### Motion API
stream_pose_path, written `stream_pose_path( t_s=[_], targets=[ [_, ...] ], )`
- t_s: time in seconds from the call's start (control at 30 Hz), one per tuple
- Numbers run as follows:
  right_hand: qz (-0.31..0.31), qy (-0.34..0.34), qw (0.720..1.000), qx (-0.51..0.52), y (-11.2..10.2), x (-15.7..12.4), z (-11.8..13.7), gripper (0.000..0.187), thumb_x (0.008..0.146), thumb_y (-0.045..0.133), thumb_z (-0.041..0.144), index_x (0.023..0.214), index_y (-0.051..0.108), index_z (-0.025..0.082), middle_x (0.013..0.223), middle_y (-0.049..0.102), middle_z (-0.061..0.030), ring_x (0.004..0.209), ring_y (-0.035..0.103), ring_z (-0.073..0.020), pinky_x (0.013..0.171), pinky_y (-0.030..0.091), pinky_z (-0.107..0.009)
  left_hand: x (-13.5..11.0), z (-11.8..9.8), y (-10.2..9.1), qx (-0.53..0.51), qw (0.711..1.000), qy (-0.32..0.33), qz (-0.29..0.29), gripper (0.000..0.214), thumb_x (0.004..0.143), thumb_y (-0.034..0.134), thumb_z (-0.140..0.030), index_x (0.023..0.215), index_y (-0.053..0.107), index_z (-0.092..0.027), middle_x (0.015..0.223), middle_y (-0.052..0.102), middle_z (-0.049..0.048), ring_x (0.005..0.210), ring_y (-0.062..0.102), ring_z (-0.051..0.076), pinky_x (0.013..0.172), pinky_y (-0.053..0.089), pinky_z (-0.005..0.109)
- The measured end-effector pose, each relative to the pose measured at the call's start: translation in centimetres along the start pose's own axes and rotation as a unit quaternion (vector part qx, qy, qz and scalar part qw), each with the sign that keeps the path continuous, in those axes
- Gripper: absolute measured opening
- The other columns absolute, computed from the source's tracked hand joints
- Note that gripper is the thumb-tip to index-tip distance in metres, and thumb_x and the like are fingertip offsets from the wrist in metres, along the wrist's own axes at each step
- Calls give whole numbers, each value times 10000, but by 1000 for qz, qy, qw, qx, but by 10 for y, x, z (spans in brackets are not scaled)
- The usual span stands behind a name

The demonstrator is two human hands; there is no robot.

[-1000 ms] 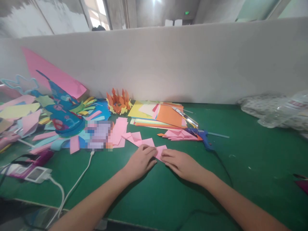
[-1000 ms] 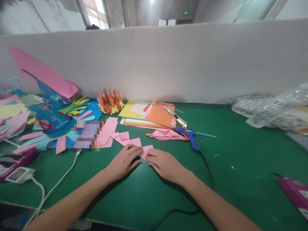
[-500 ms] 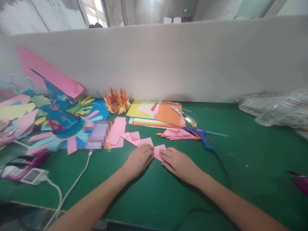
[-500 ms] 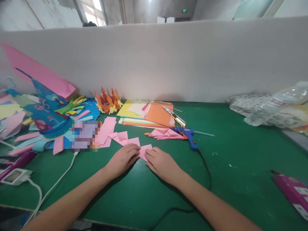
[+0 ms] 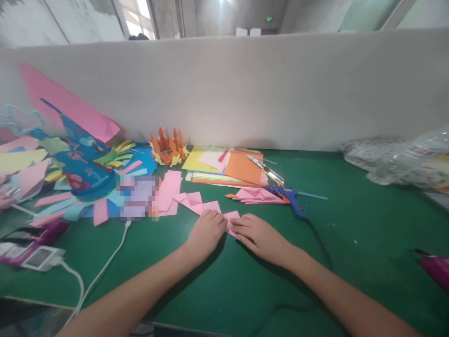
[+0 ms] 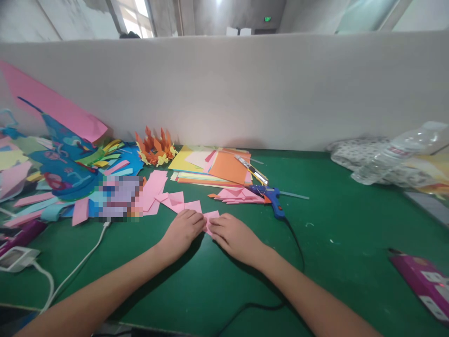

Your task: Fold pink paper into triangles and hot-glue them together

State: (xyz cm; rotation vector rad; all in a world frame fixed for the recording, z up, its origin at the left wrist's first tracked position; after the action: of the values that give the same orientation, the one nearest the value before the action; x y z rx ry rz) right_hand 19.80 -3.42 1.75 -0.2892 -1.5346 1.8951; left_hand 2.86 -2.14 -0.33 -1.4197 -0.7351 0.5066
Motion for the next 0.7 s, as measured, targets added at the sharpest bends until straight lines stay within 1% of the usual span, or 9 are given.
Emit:
stream_pose_path(
  t_s=[0.07,0.1,0.17,0.2,0.27,0.4,0.53,0.6,0.7],
  targets=[
    [-23,7,1000,17,-7,-1,-10,262,937,415,218,1028,660,203,1047,675,-60,930,585,-186,828,483,-338,8,-6,-1,25,998,7,61,150,883,458,-93,818,589,-126,827,589,80,827,537,214,709,454,333],
    [-55,28,998,15,-11,-1,-18,264,936,411,210,1033,657,202,1050,679,-58,958,587,-191,855,473,-350,12,-8,-2,36,996,6,85,154,865,457,-54,820,589,-118,819,584,87,828,535,219,694,453,328],
    [-123,83,989,-21,-21,-2,-37,291,930,396,187,1114,621,204,1137,648,-67,1036,568,-208,911,441,-392,17,-11,-4,45,994,-26,100,173,846,436,-6,853,581,-100,846,573,100,835,531,221,686,454,321],
    [-152,107,981,-45,-25,-2,-47,313,925,380,164,1135,609,204,1166,631,-70,1051,560,-213,914,435,-402,19,-11,-5,35,994,-42,95,177,847,427,-1,863,572,-102,867,565,99,844,529,218,701,458,321],
    [-150,123,977,-87,-31,2,-65,354,905,365,116,1175,583,183,1183,616,-83,1062,541,-223,909,428,-402,20,-11,-6,8,995,-62,72,193,865,398,-8,917,554,-110,950,548,97,863,525,205,721,467,313],
    [-86,154,969,-173,-34,16,-86,364,850,366,33,1091,627,113,1070,643,-132,943,553,-241,839,426,-380,17,-10,0,-30,997,-65,34,231,888,354,-22,954,544,-137,1038,523,87,862,523,189,693,476,293],
    [-27,165,969,-183,-30,27,-84,273,895,416,137,1028,654,128,969,659,-124,877,553,-236,795,413,-361,13,-3,3,-84,996,-20,-8,208,894,400,-63,981,564,-157,1028,556,70,837,517,182,742,473,312],
    [-25,164,973,-162,-27,28,-81,237,899,464,211,1022,654,142,965,659,-114,890,553,-239,795,415,-359,11,1,0,-130,991,1,-27,169,906,434,-126,999,570,-164,1040,567,65,843,518,174,777,468,316],
    [-41,172,976,-125,-25,25,-77,262,856,556,279,1072,631,151,979,659,-106,928,556,-250,800,425,-365,8,5,-6,-177,983,36,-28,134,901,489,-218,993,581,-186,1085,565,57,914,518,184,829,453,329]
  ],
)
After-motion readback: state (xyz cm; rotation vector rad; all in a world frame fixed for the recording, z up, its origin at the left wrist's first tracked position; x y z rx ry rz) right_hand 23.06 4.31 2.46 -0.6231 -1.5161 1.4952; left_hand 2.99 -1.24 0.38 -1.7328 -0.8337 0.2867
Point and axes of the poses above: each hand's wrist, its own x-axis towards the middle knuckle, its own y-axis out of the palm, z = x × y, the point moved 2 cm from there along x, towards the middle knuckle
